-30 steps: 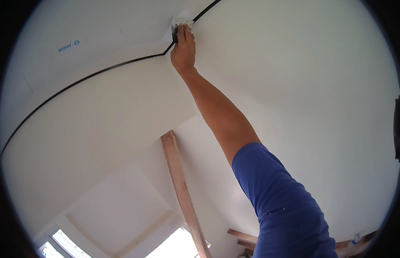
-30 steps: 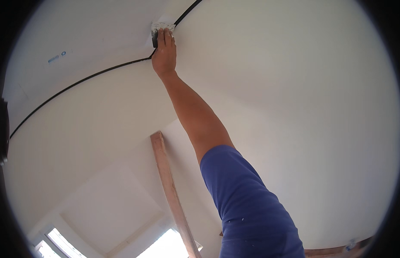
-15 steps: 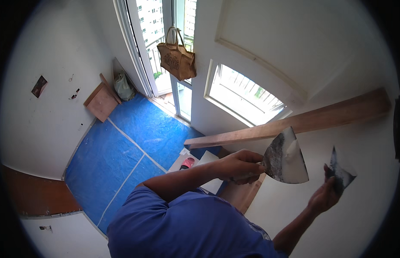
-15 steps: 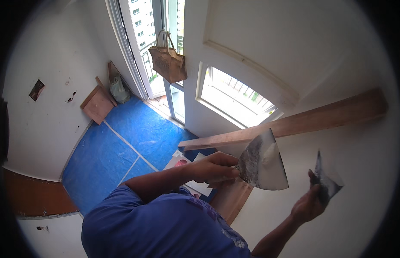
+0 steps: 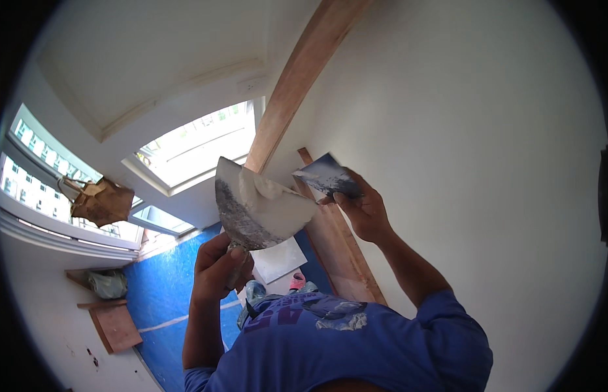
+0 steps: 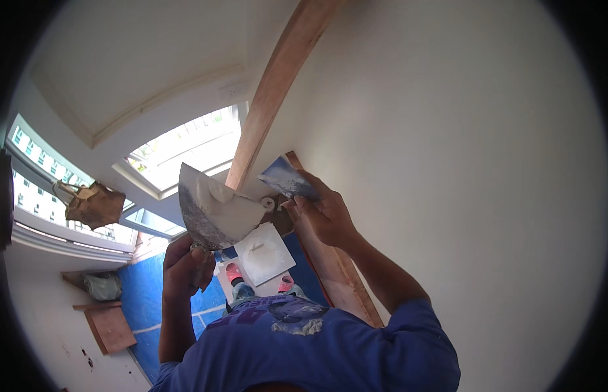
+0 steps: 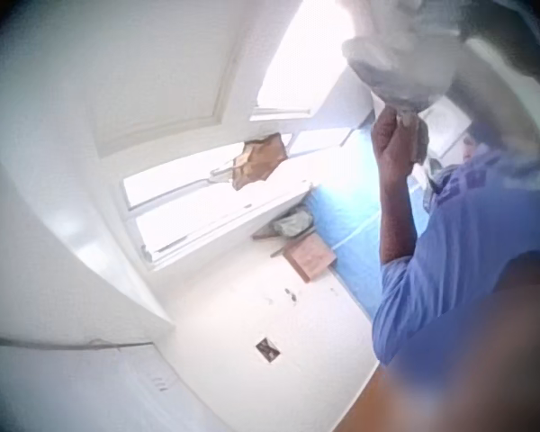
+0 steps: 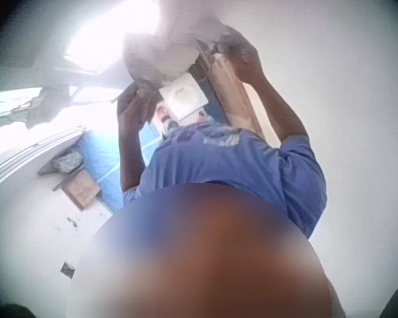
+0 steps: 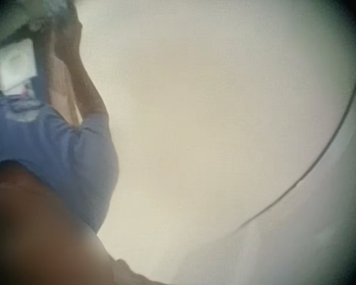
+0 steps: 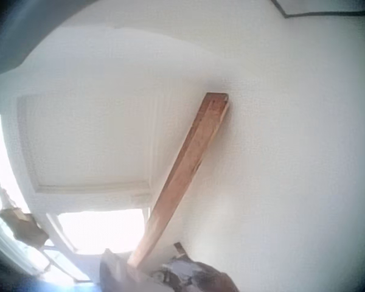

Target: The person applies joint compound to a ceiling seam using a putty knife and hawk. They repeatedly scoop compound from the hawk and smooth it along the seam, working along the ceiling edge.

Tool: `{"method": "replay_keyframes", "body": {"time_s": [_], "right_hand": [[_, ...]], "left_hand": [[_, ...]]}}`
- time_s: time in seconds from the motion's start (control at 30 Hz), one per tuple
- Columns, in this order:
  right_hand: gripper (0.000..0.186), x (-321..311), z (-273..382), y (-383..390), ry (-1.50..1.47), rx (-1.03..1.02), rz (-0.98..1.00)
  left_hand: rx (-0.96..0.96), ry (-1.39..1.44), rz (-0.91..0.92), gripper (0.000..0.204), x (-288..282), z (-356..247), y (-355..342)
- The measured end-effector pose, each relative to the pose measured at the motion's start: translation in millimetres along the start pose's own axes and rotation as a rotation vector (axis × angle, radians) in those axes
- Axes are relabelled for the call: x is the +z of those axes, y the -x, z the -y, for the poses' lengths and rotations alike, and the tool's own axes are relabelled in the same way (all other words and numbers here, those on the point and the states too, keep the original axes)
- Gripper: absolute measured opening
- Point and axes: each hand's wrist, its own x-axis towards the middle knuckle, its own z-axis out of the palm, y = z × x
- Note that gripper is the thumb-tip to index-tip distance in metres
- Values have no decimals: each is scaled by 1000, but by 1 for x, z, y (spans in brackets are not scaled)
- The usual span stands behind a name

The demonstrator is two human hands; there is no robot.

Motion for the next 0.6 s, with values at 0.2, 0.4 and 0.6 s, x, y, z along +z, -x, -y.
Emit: {"method": "replay_keyframes", "body": {"time_s": [0.2,0.4,0.6], "right_hand": [[49,28,22,43,41,-383,-135],[59,-13,21,32,635,-415,111],[38,-7,13,67,-594,45,-315]], "left_hand": [[-175,38,140,26,14,17,-24],[-206,-60,251,25,16,9,-29],[250,-805,73,14,12,6,-37]]}}
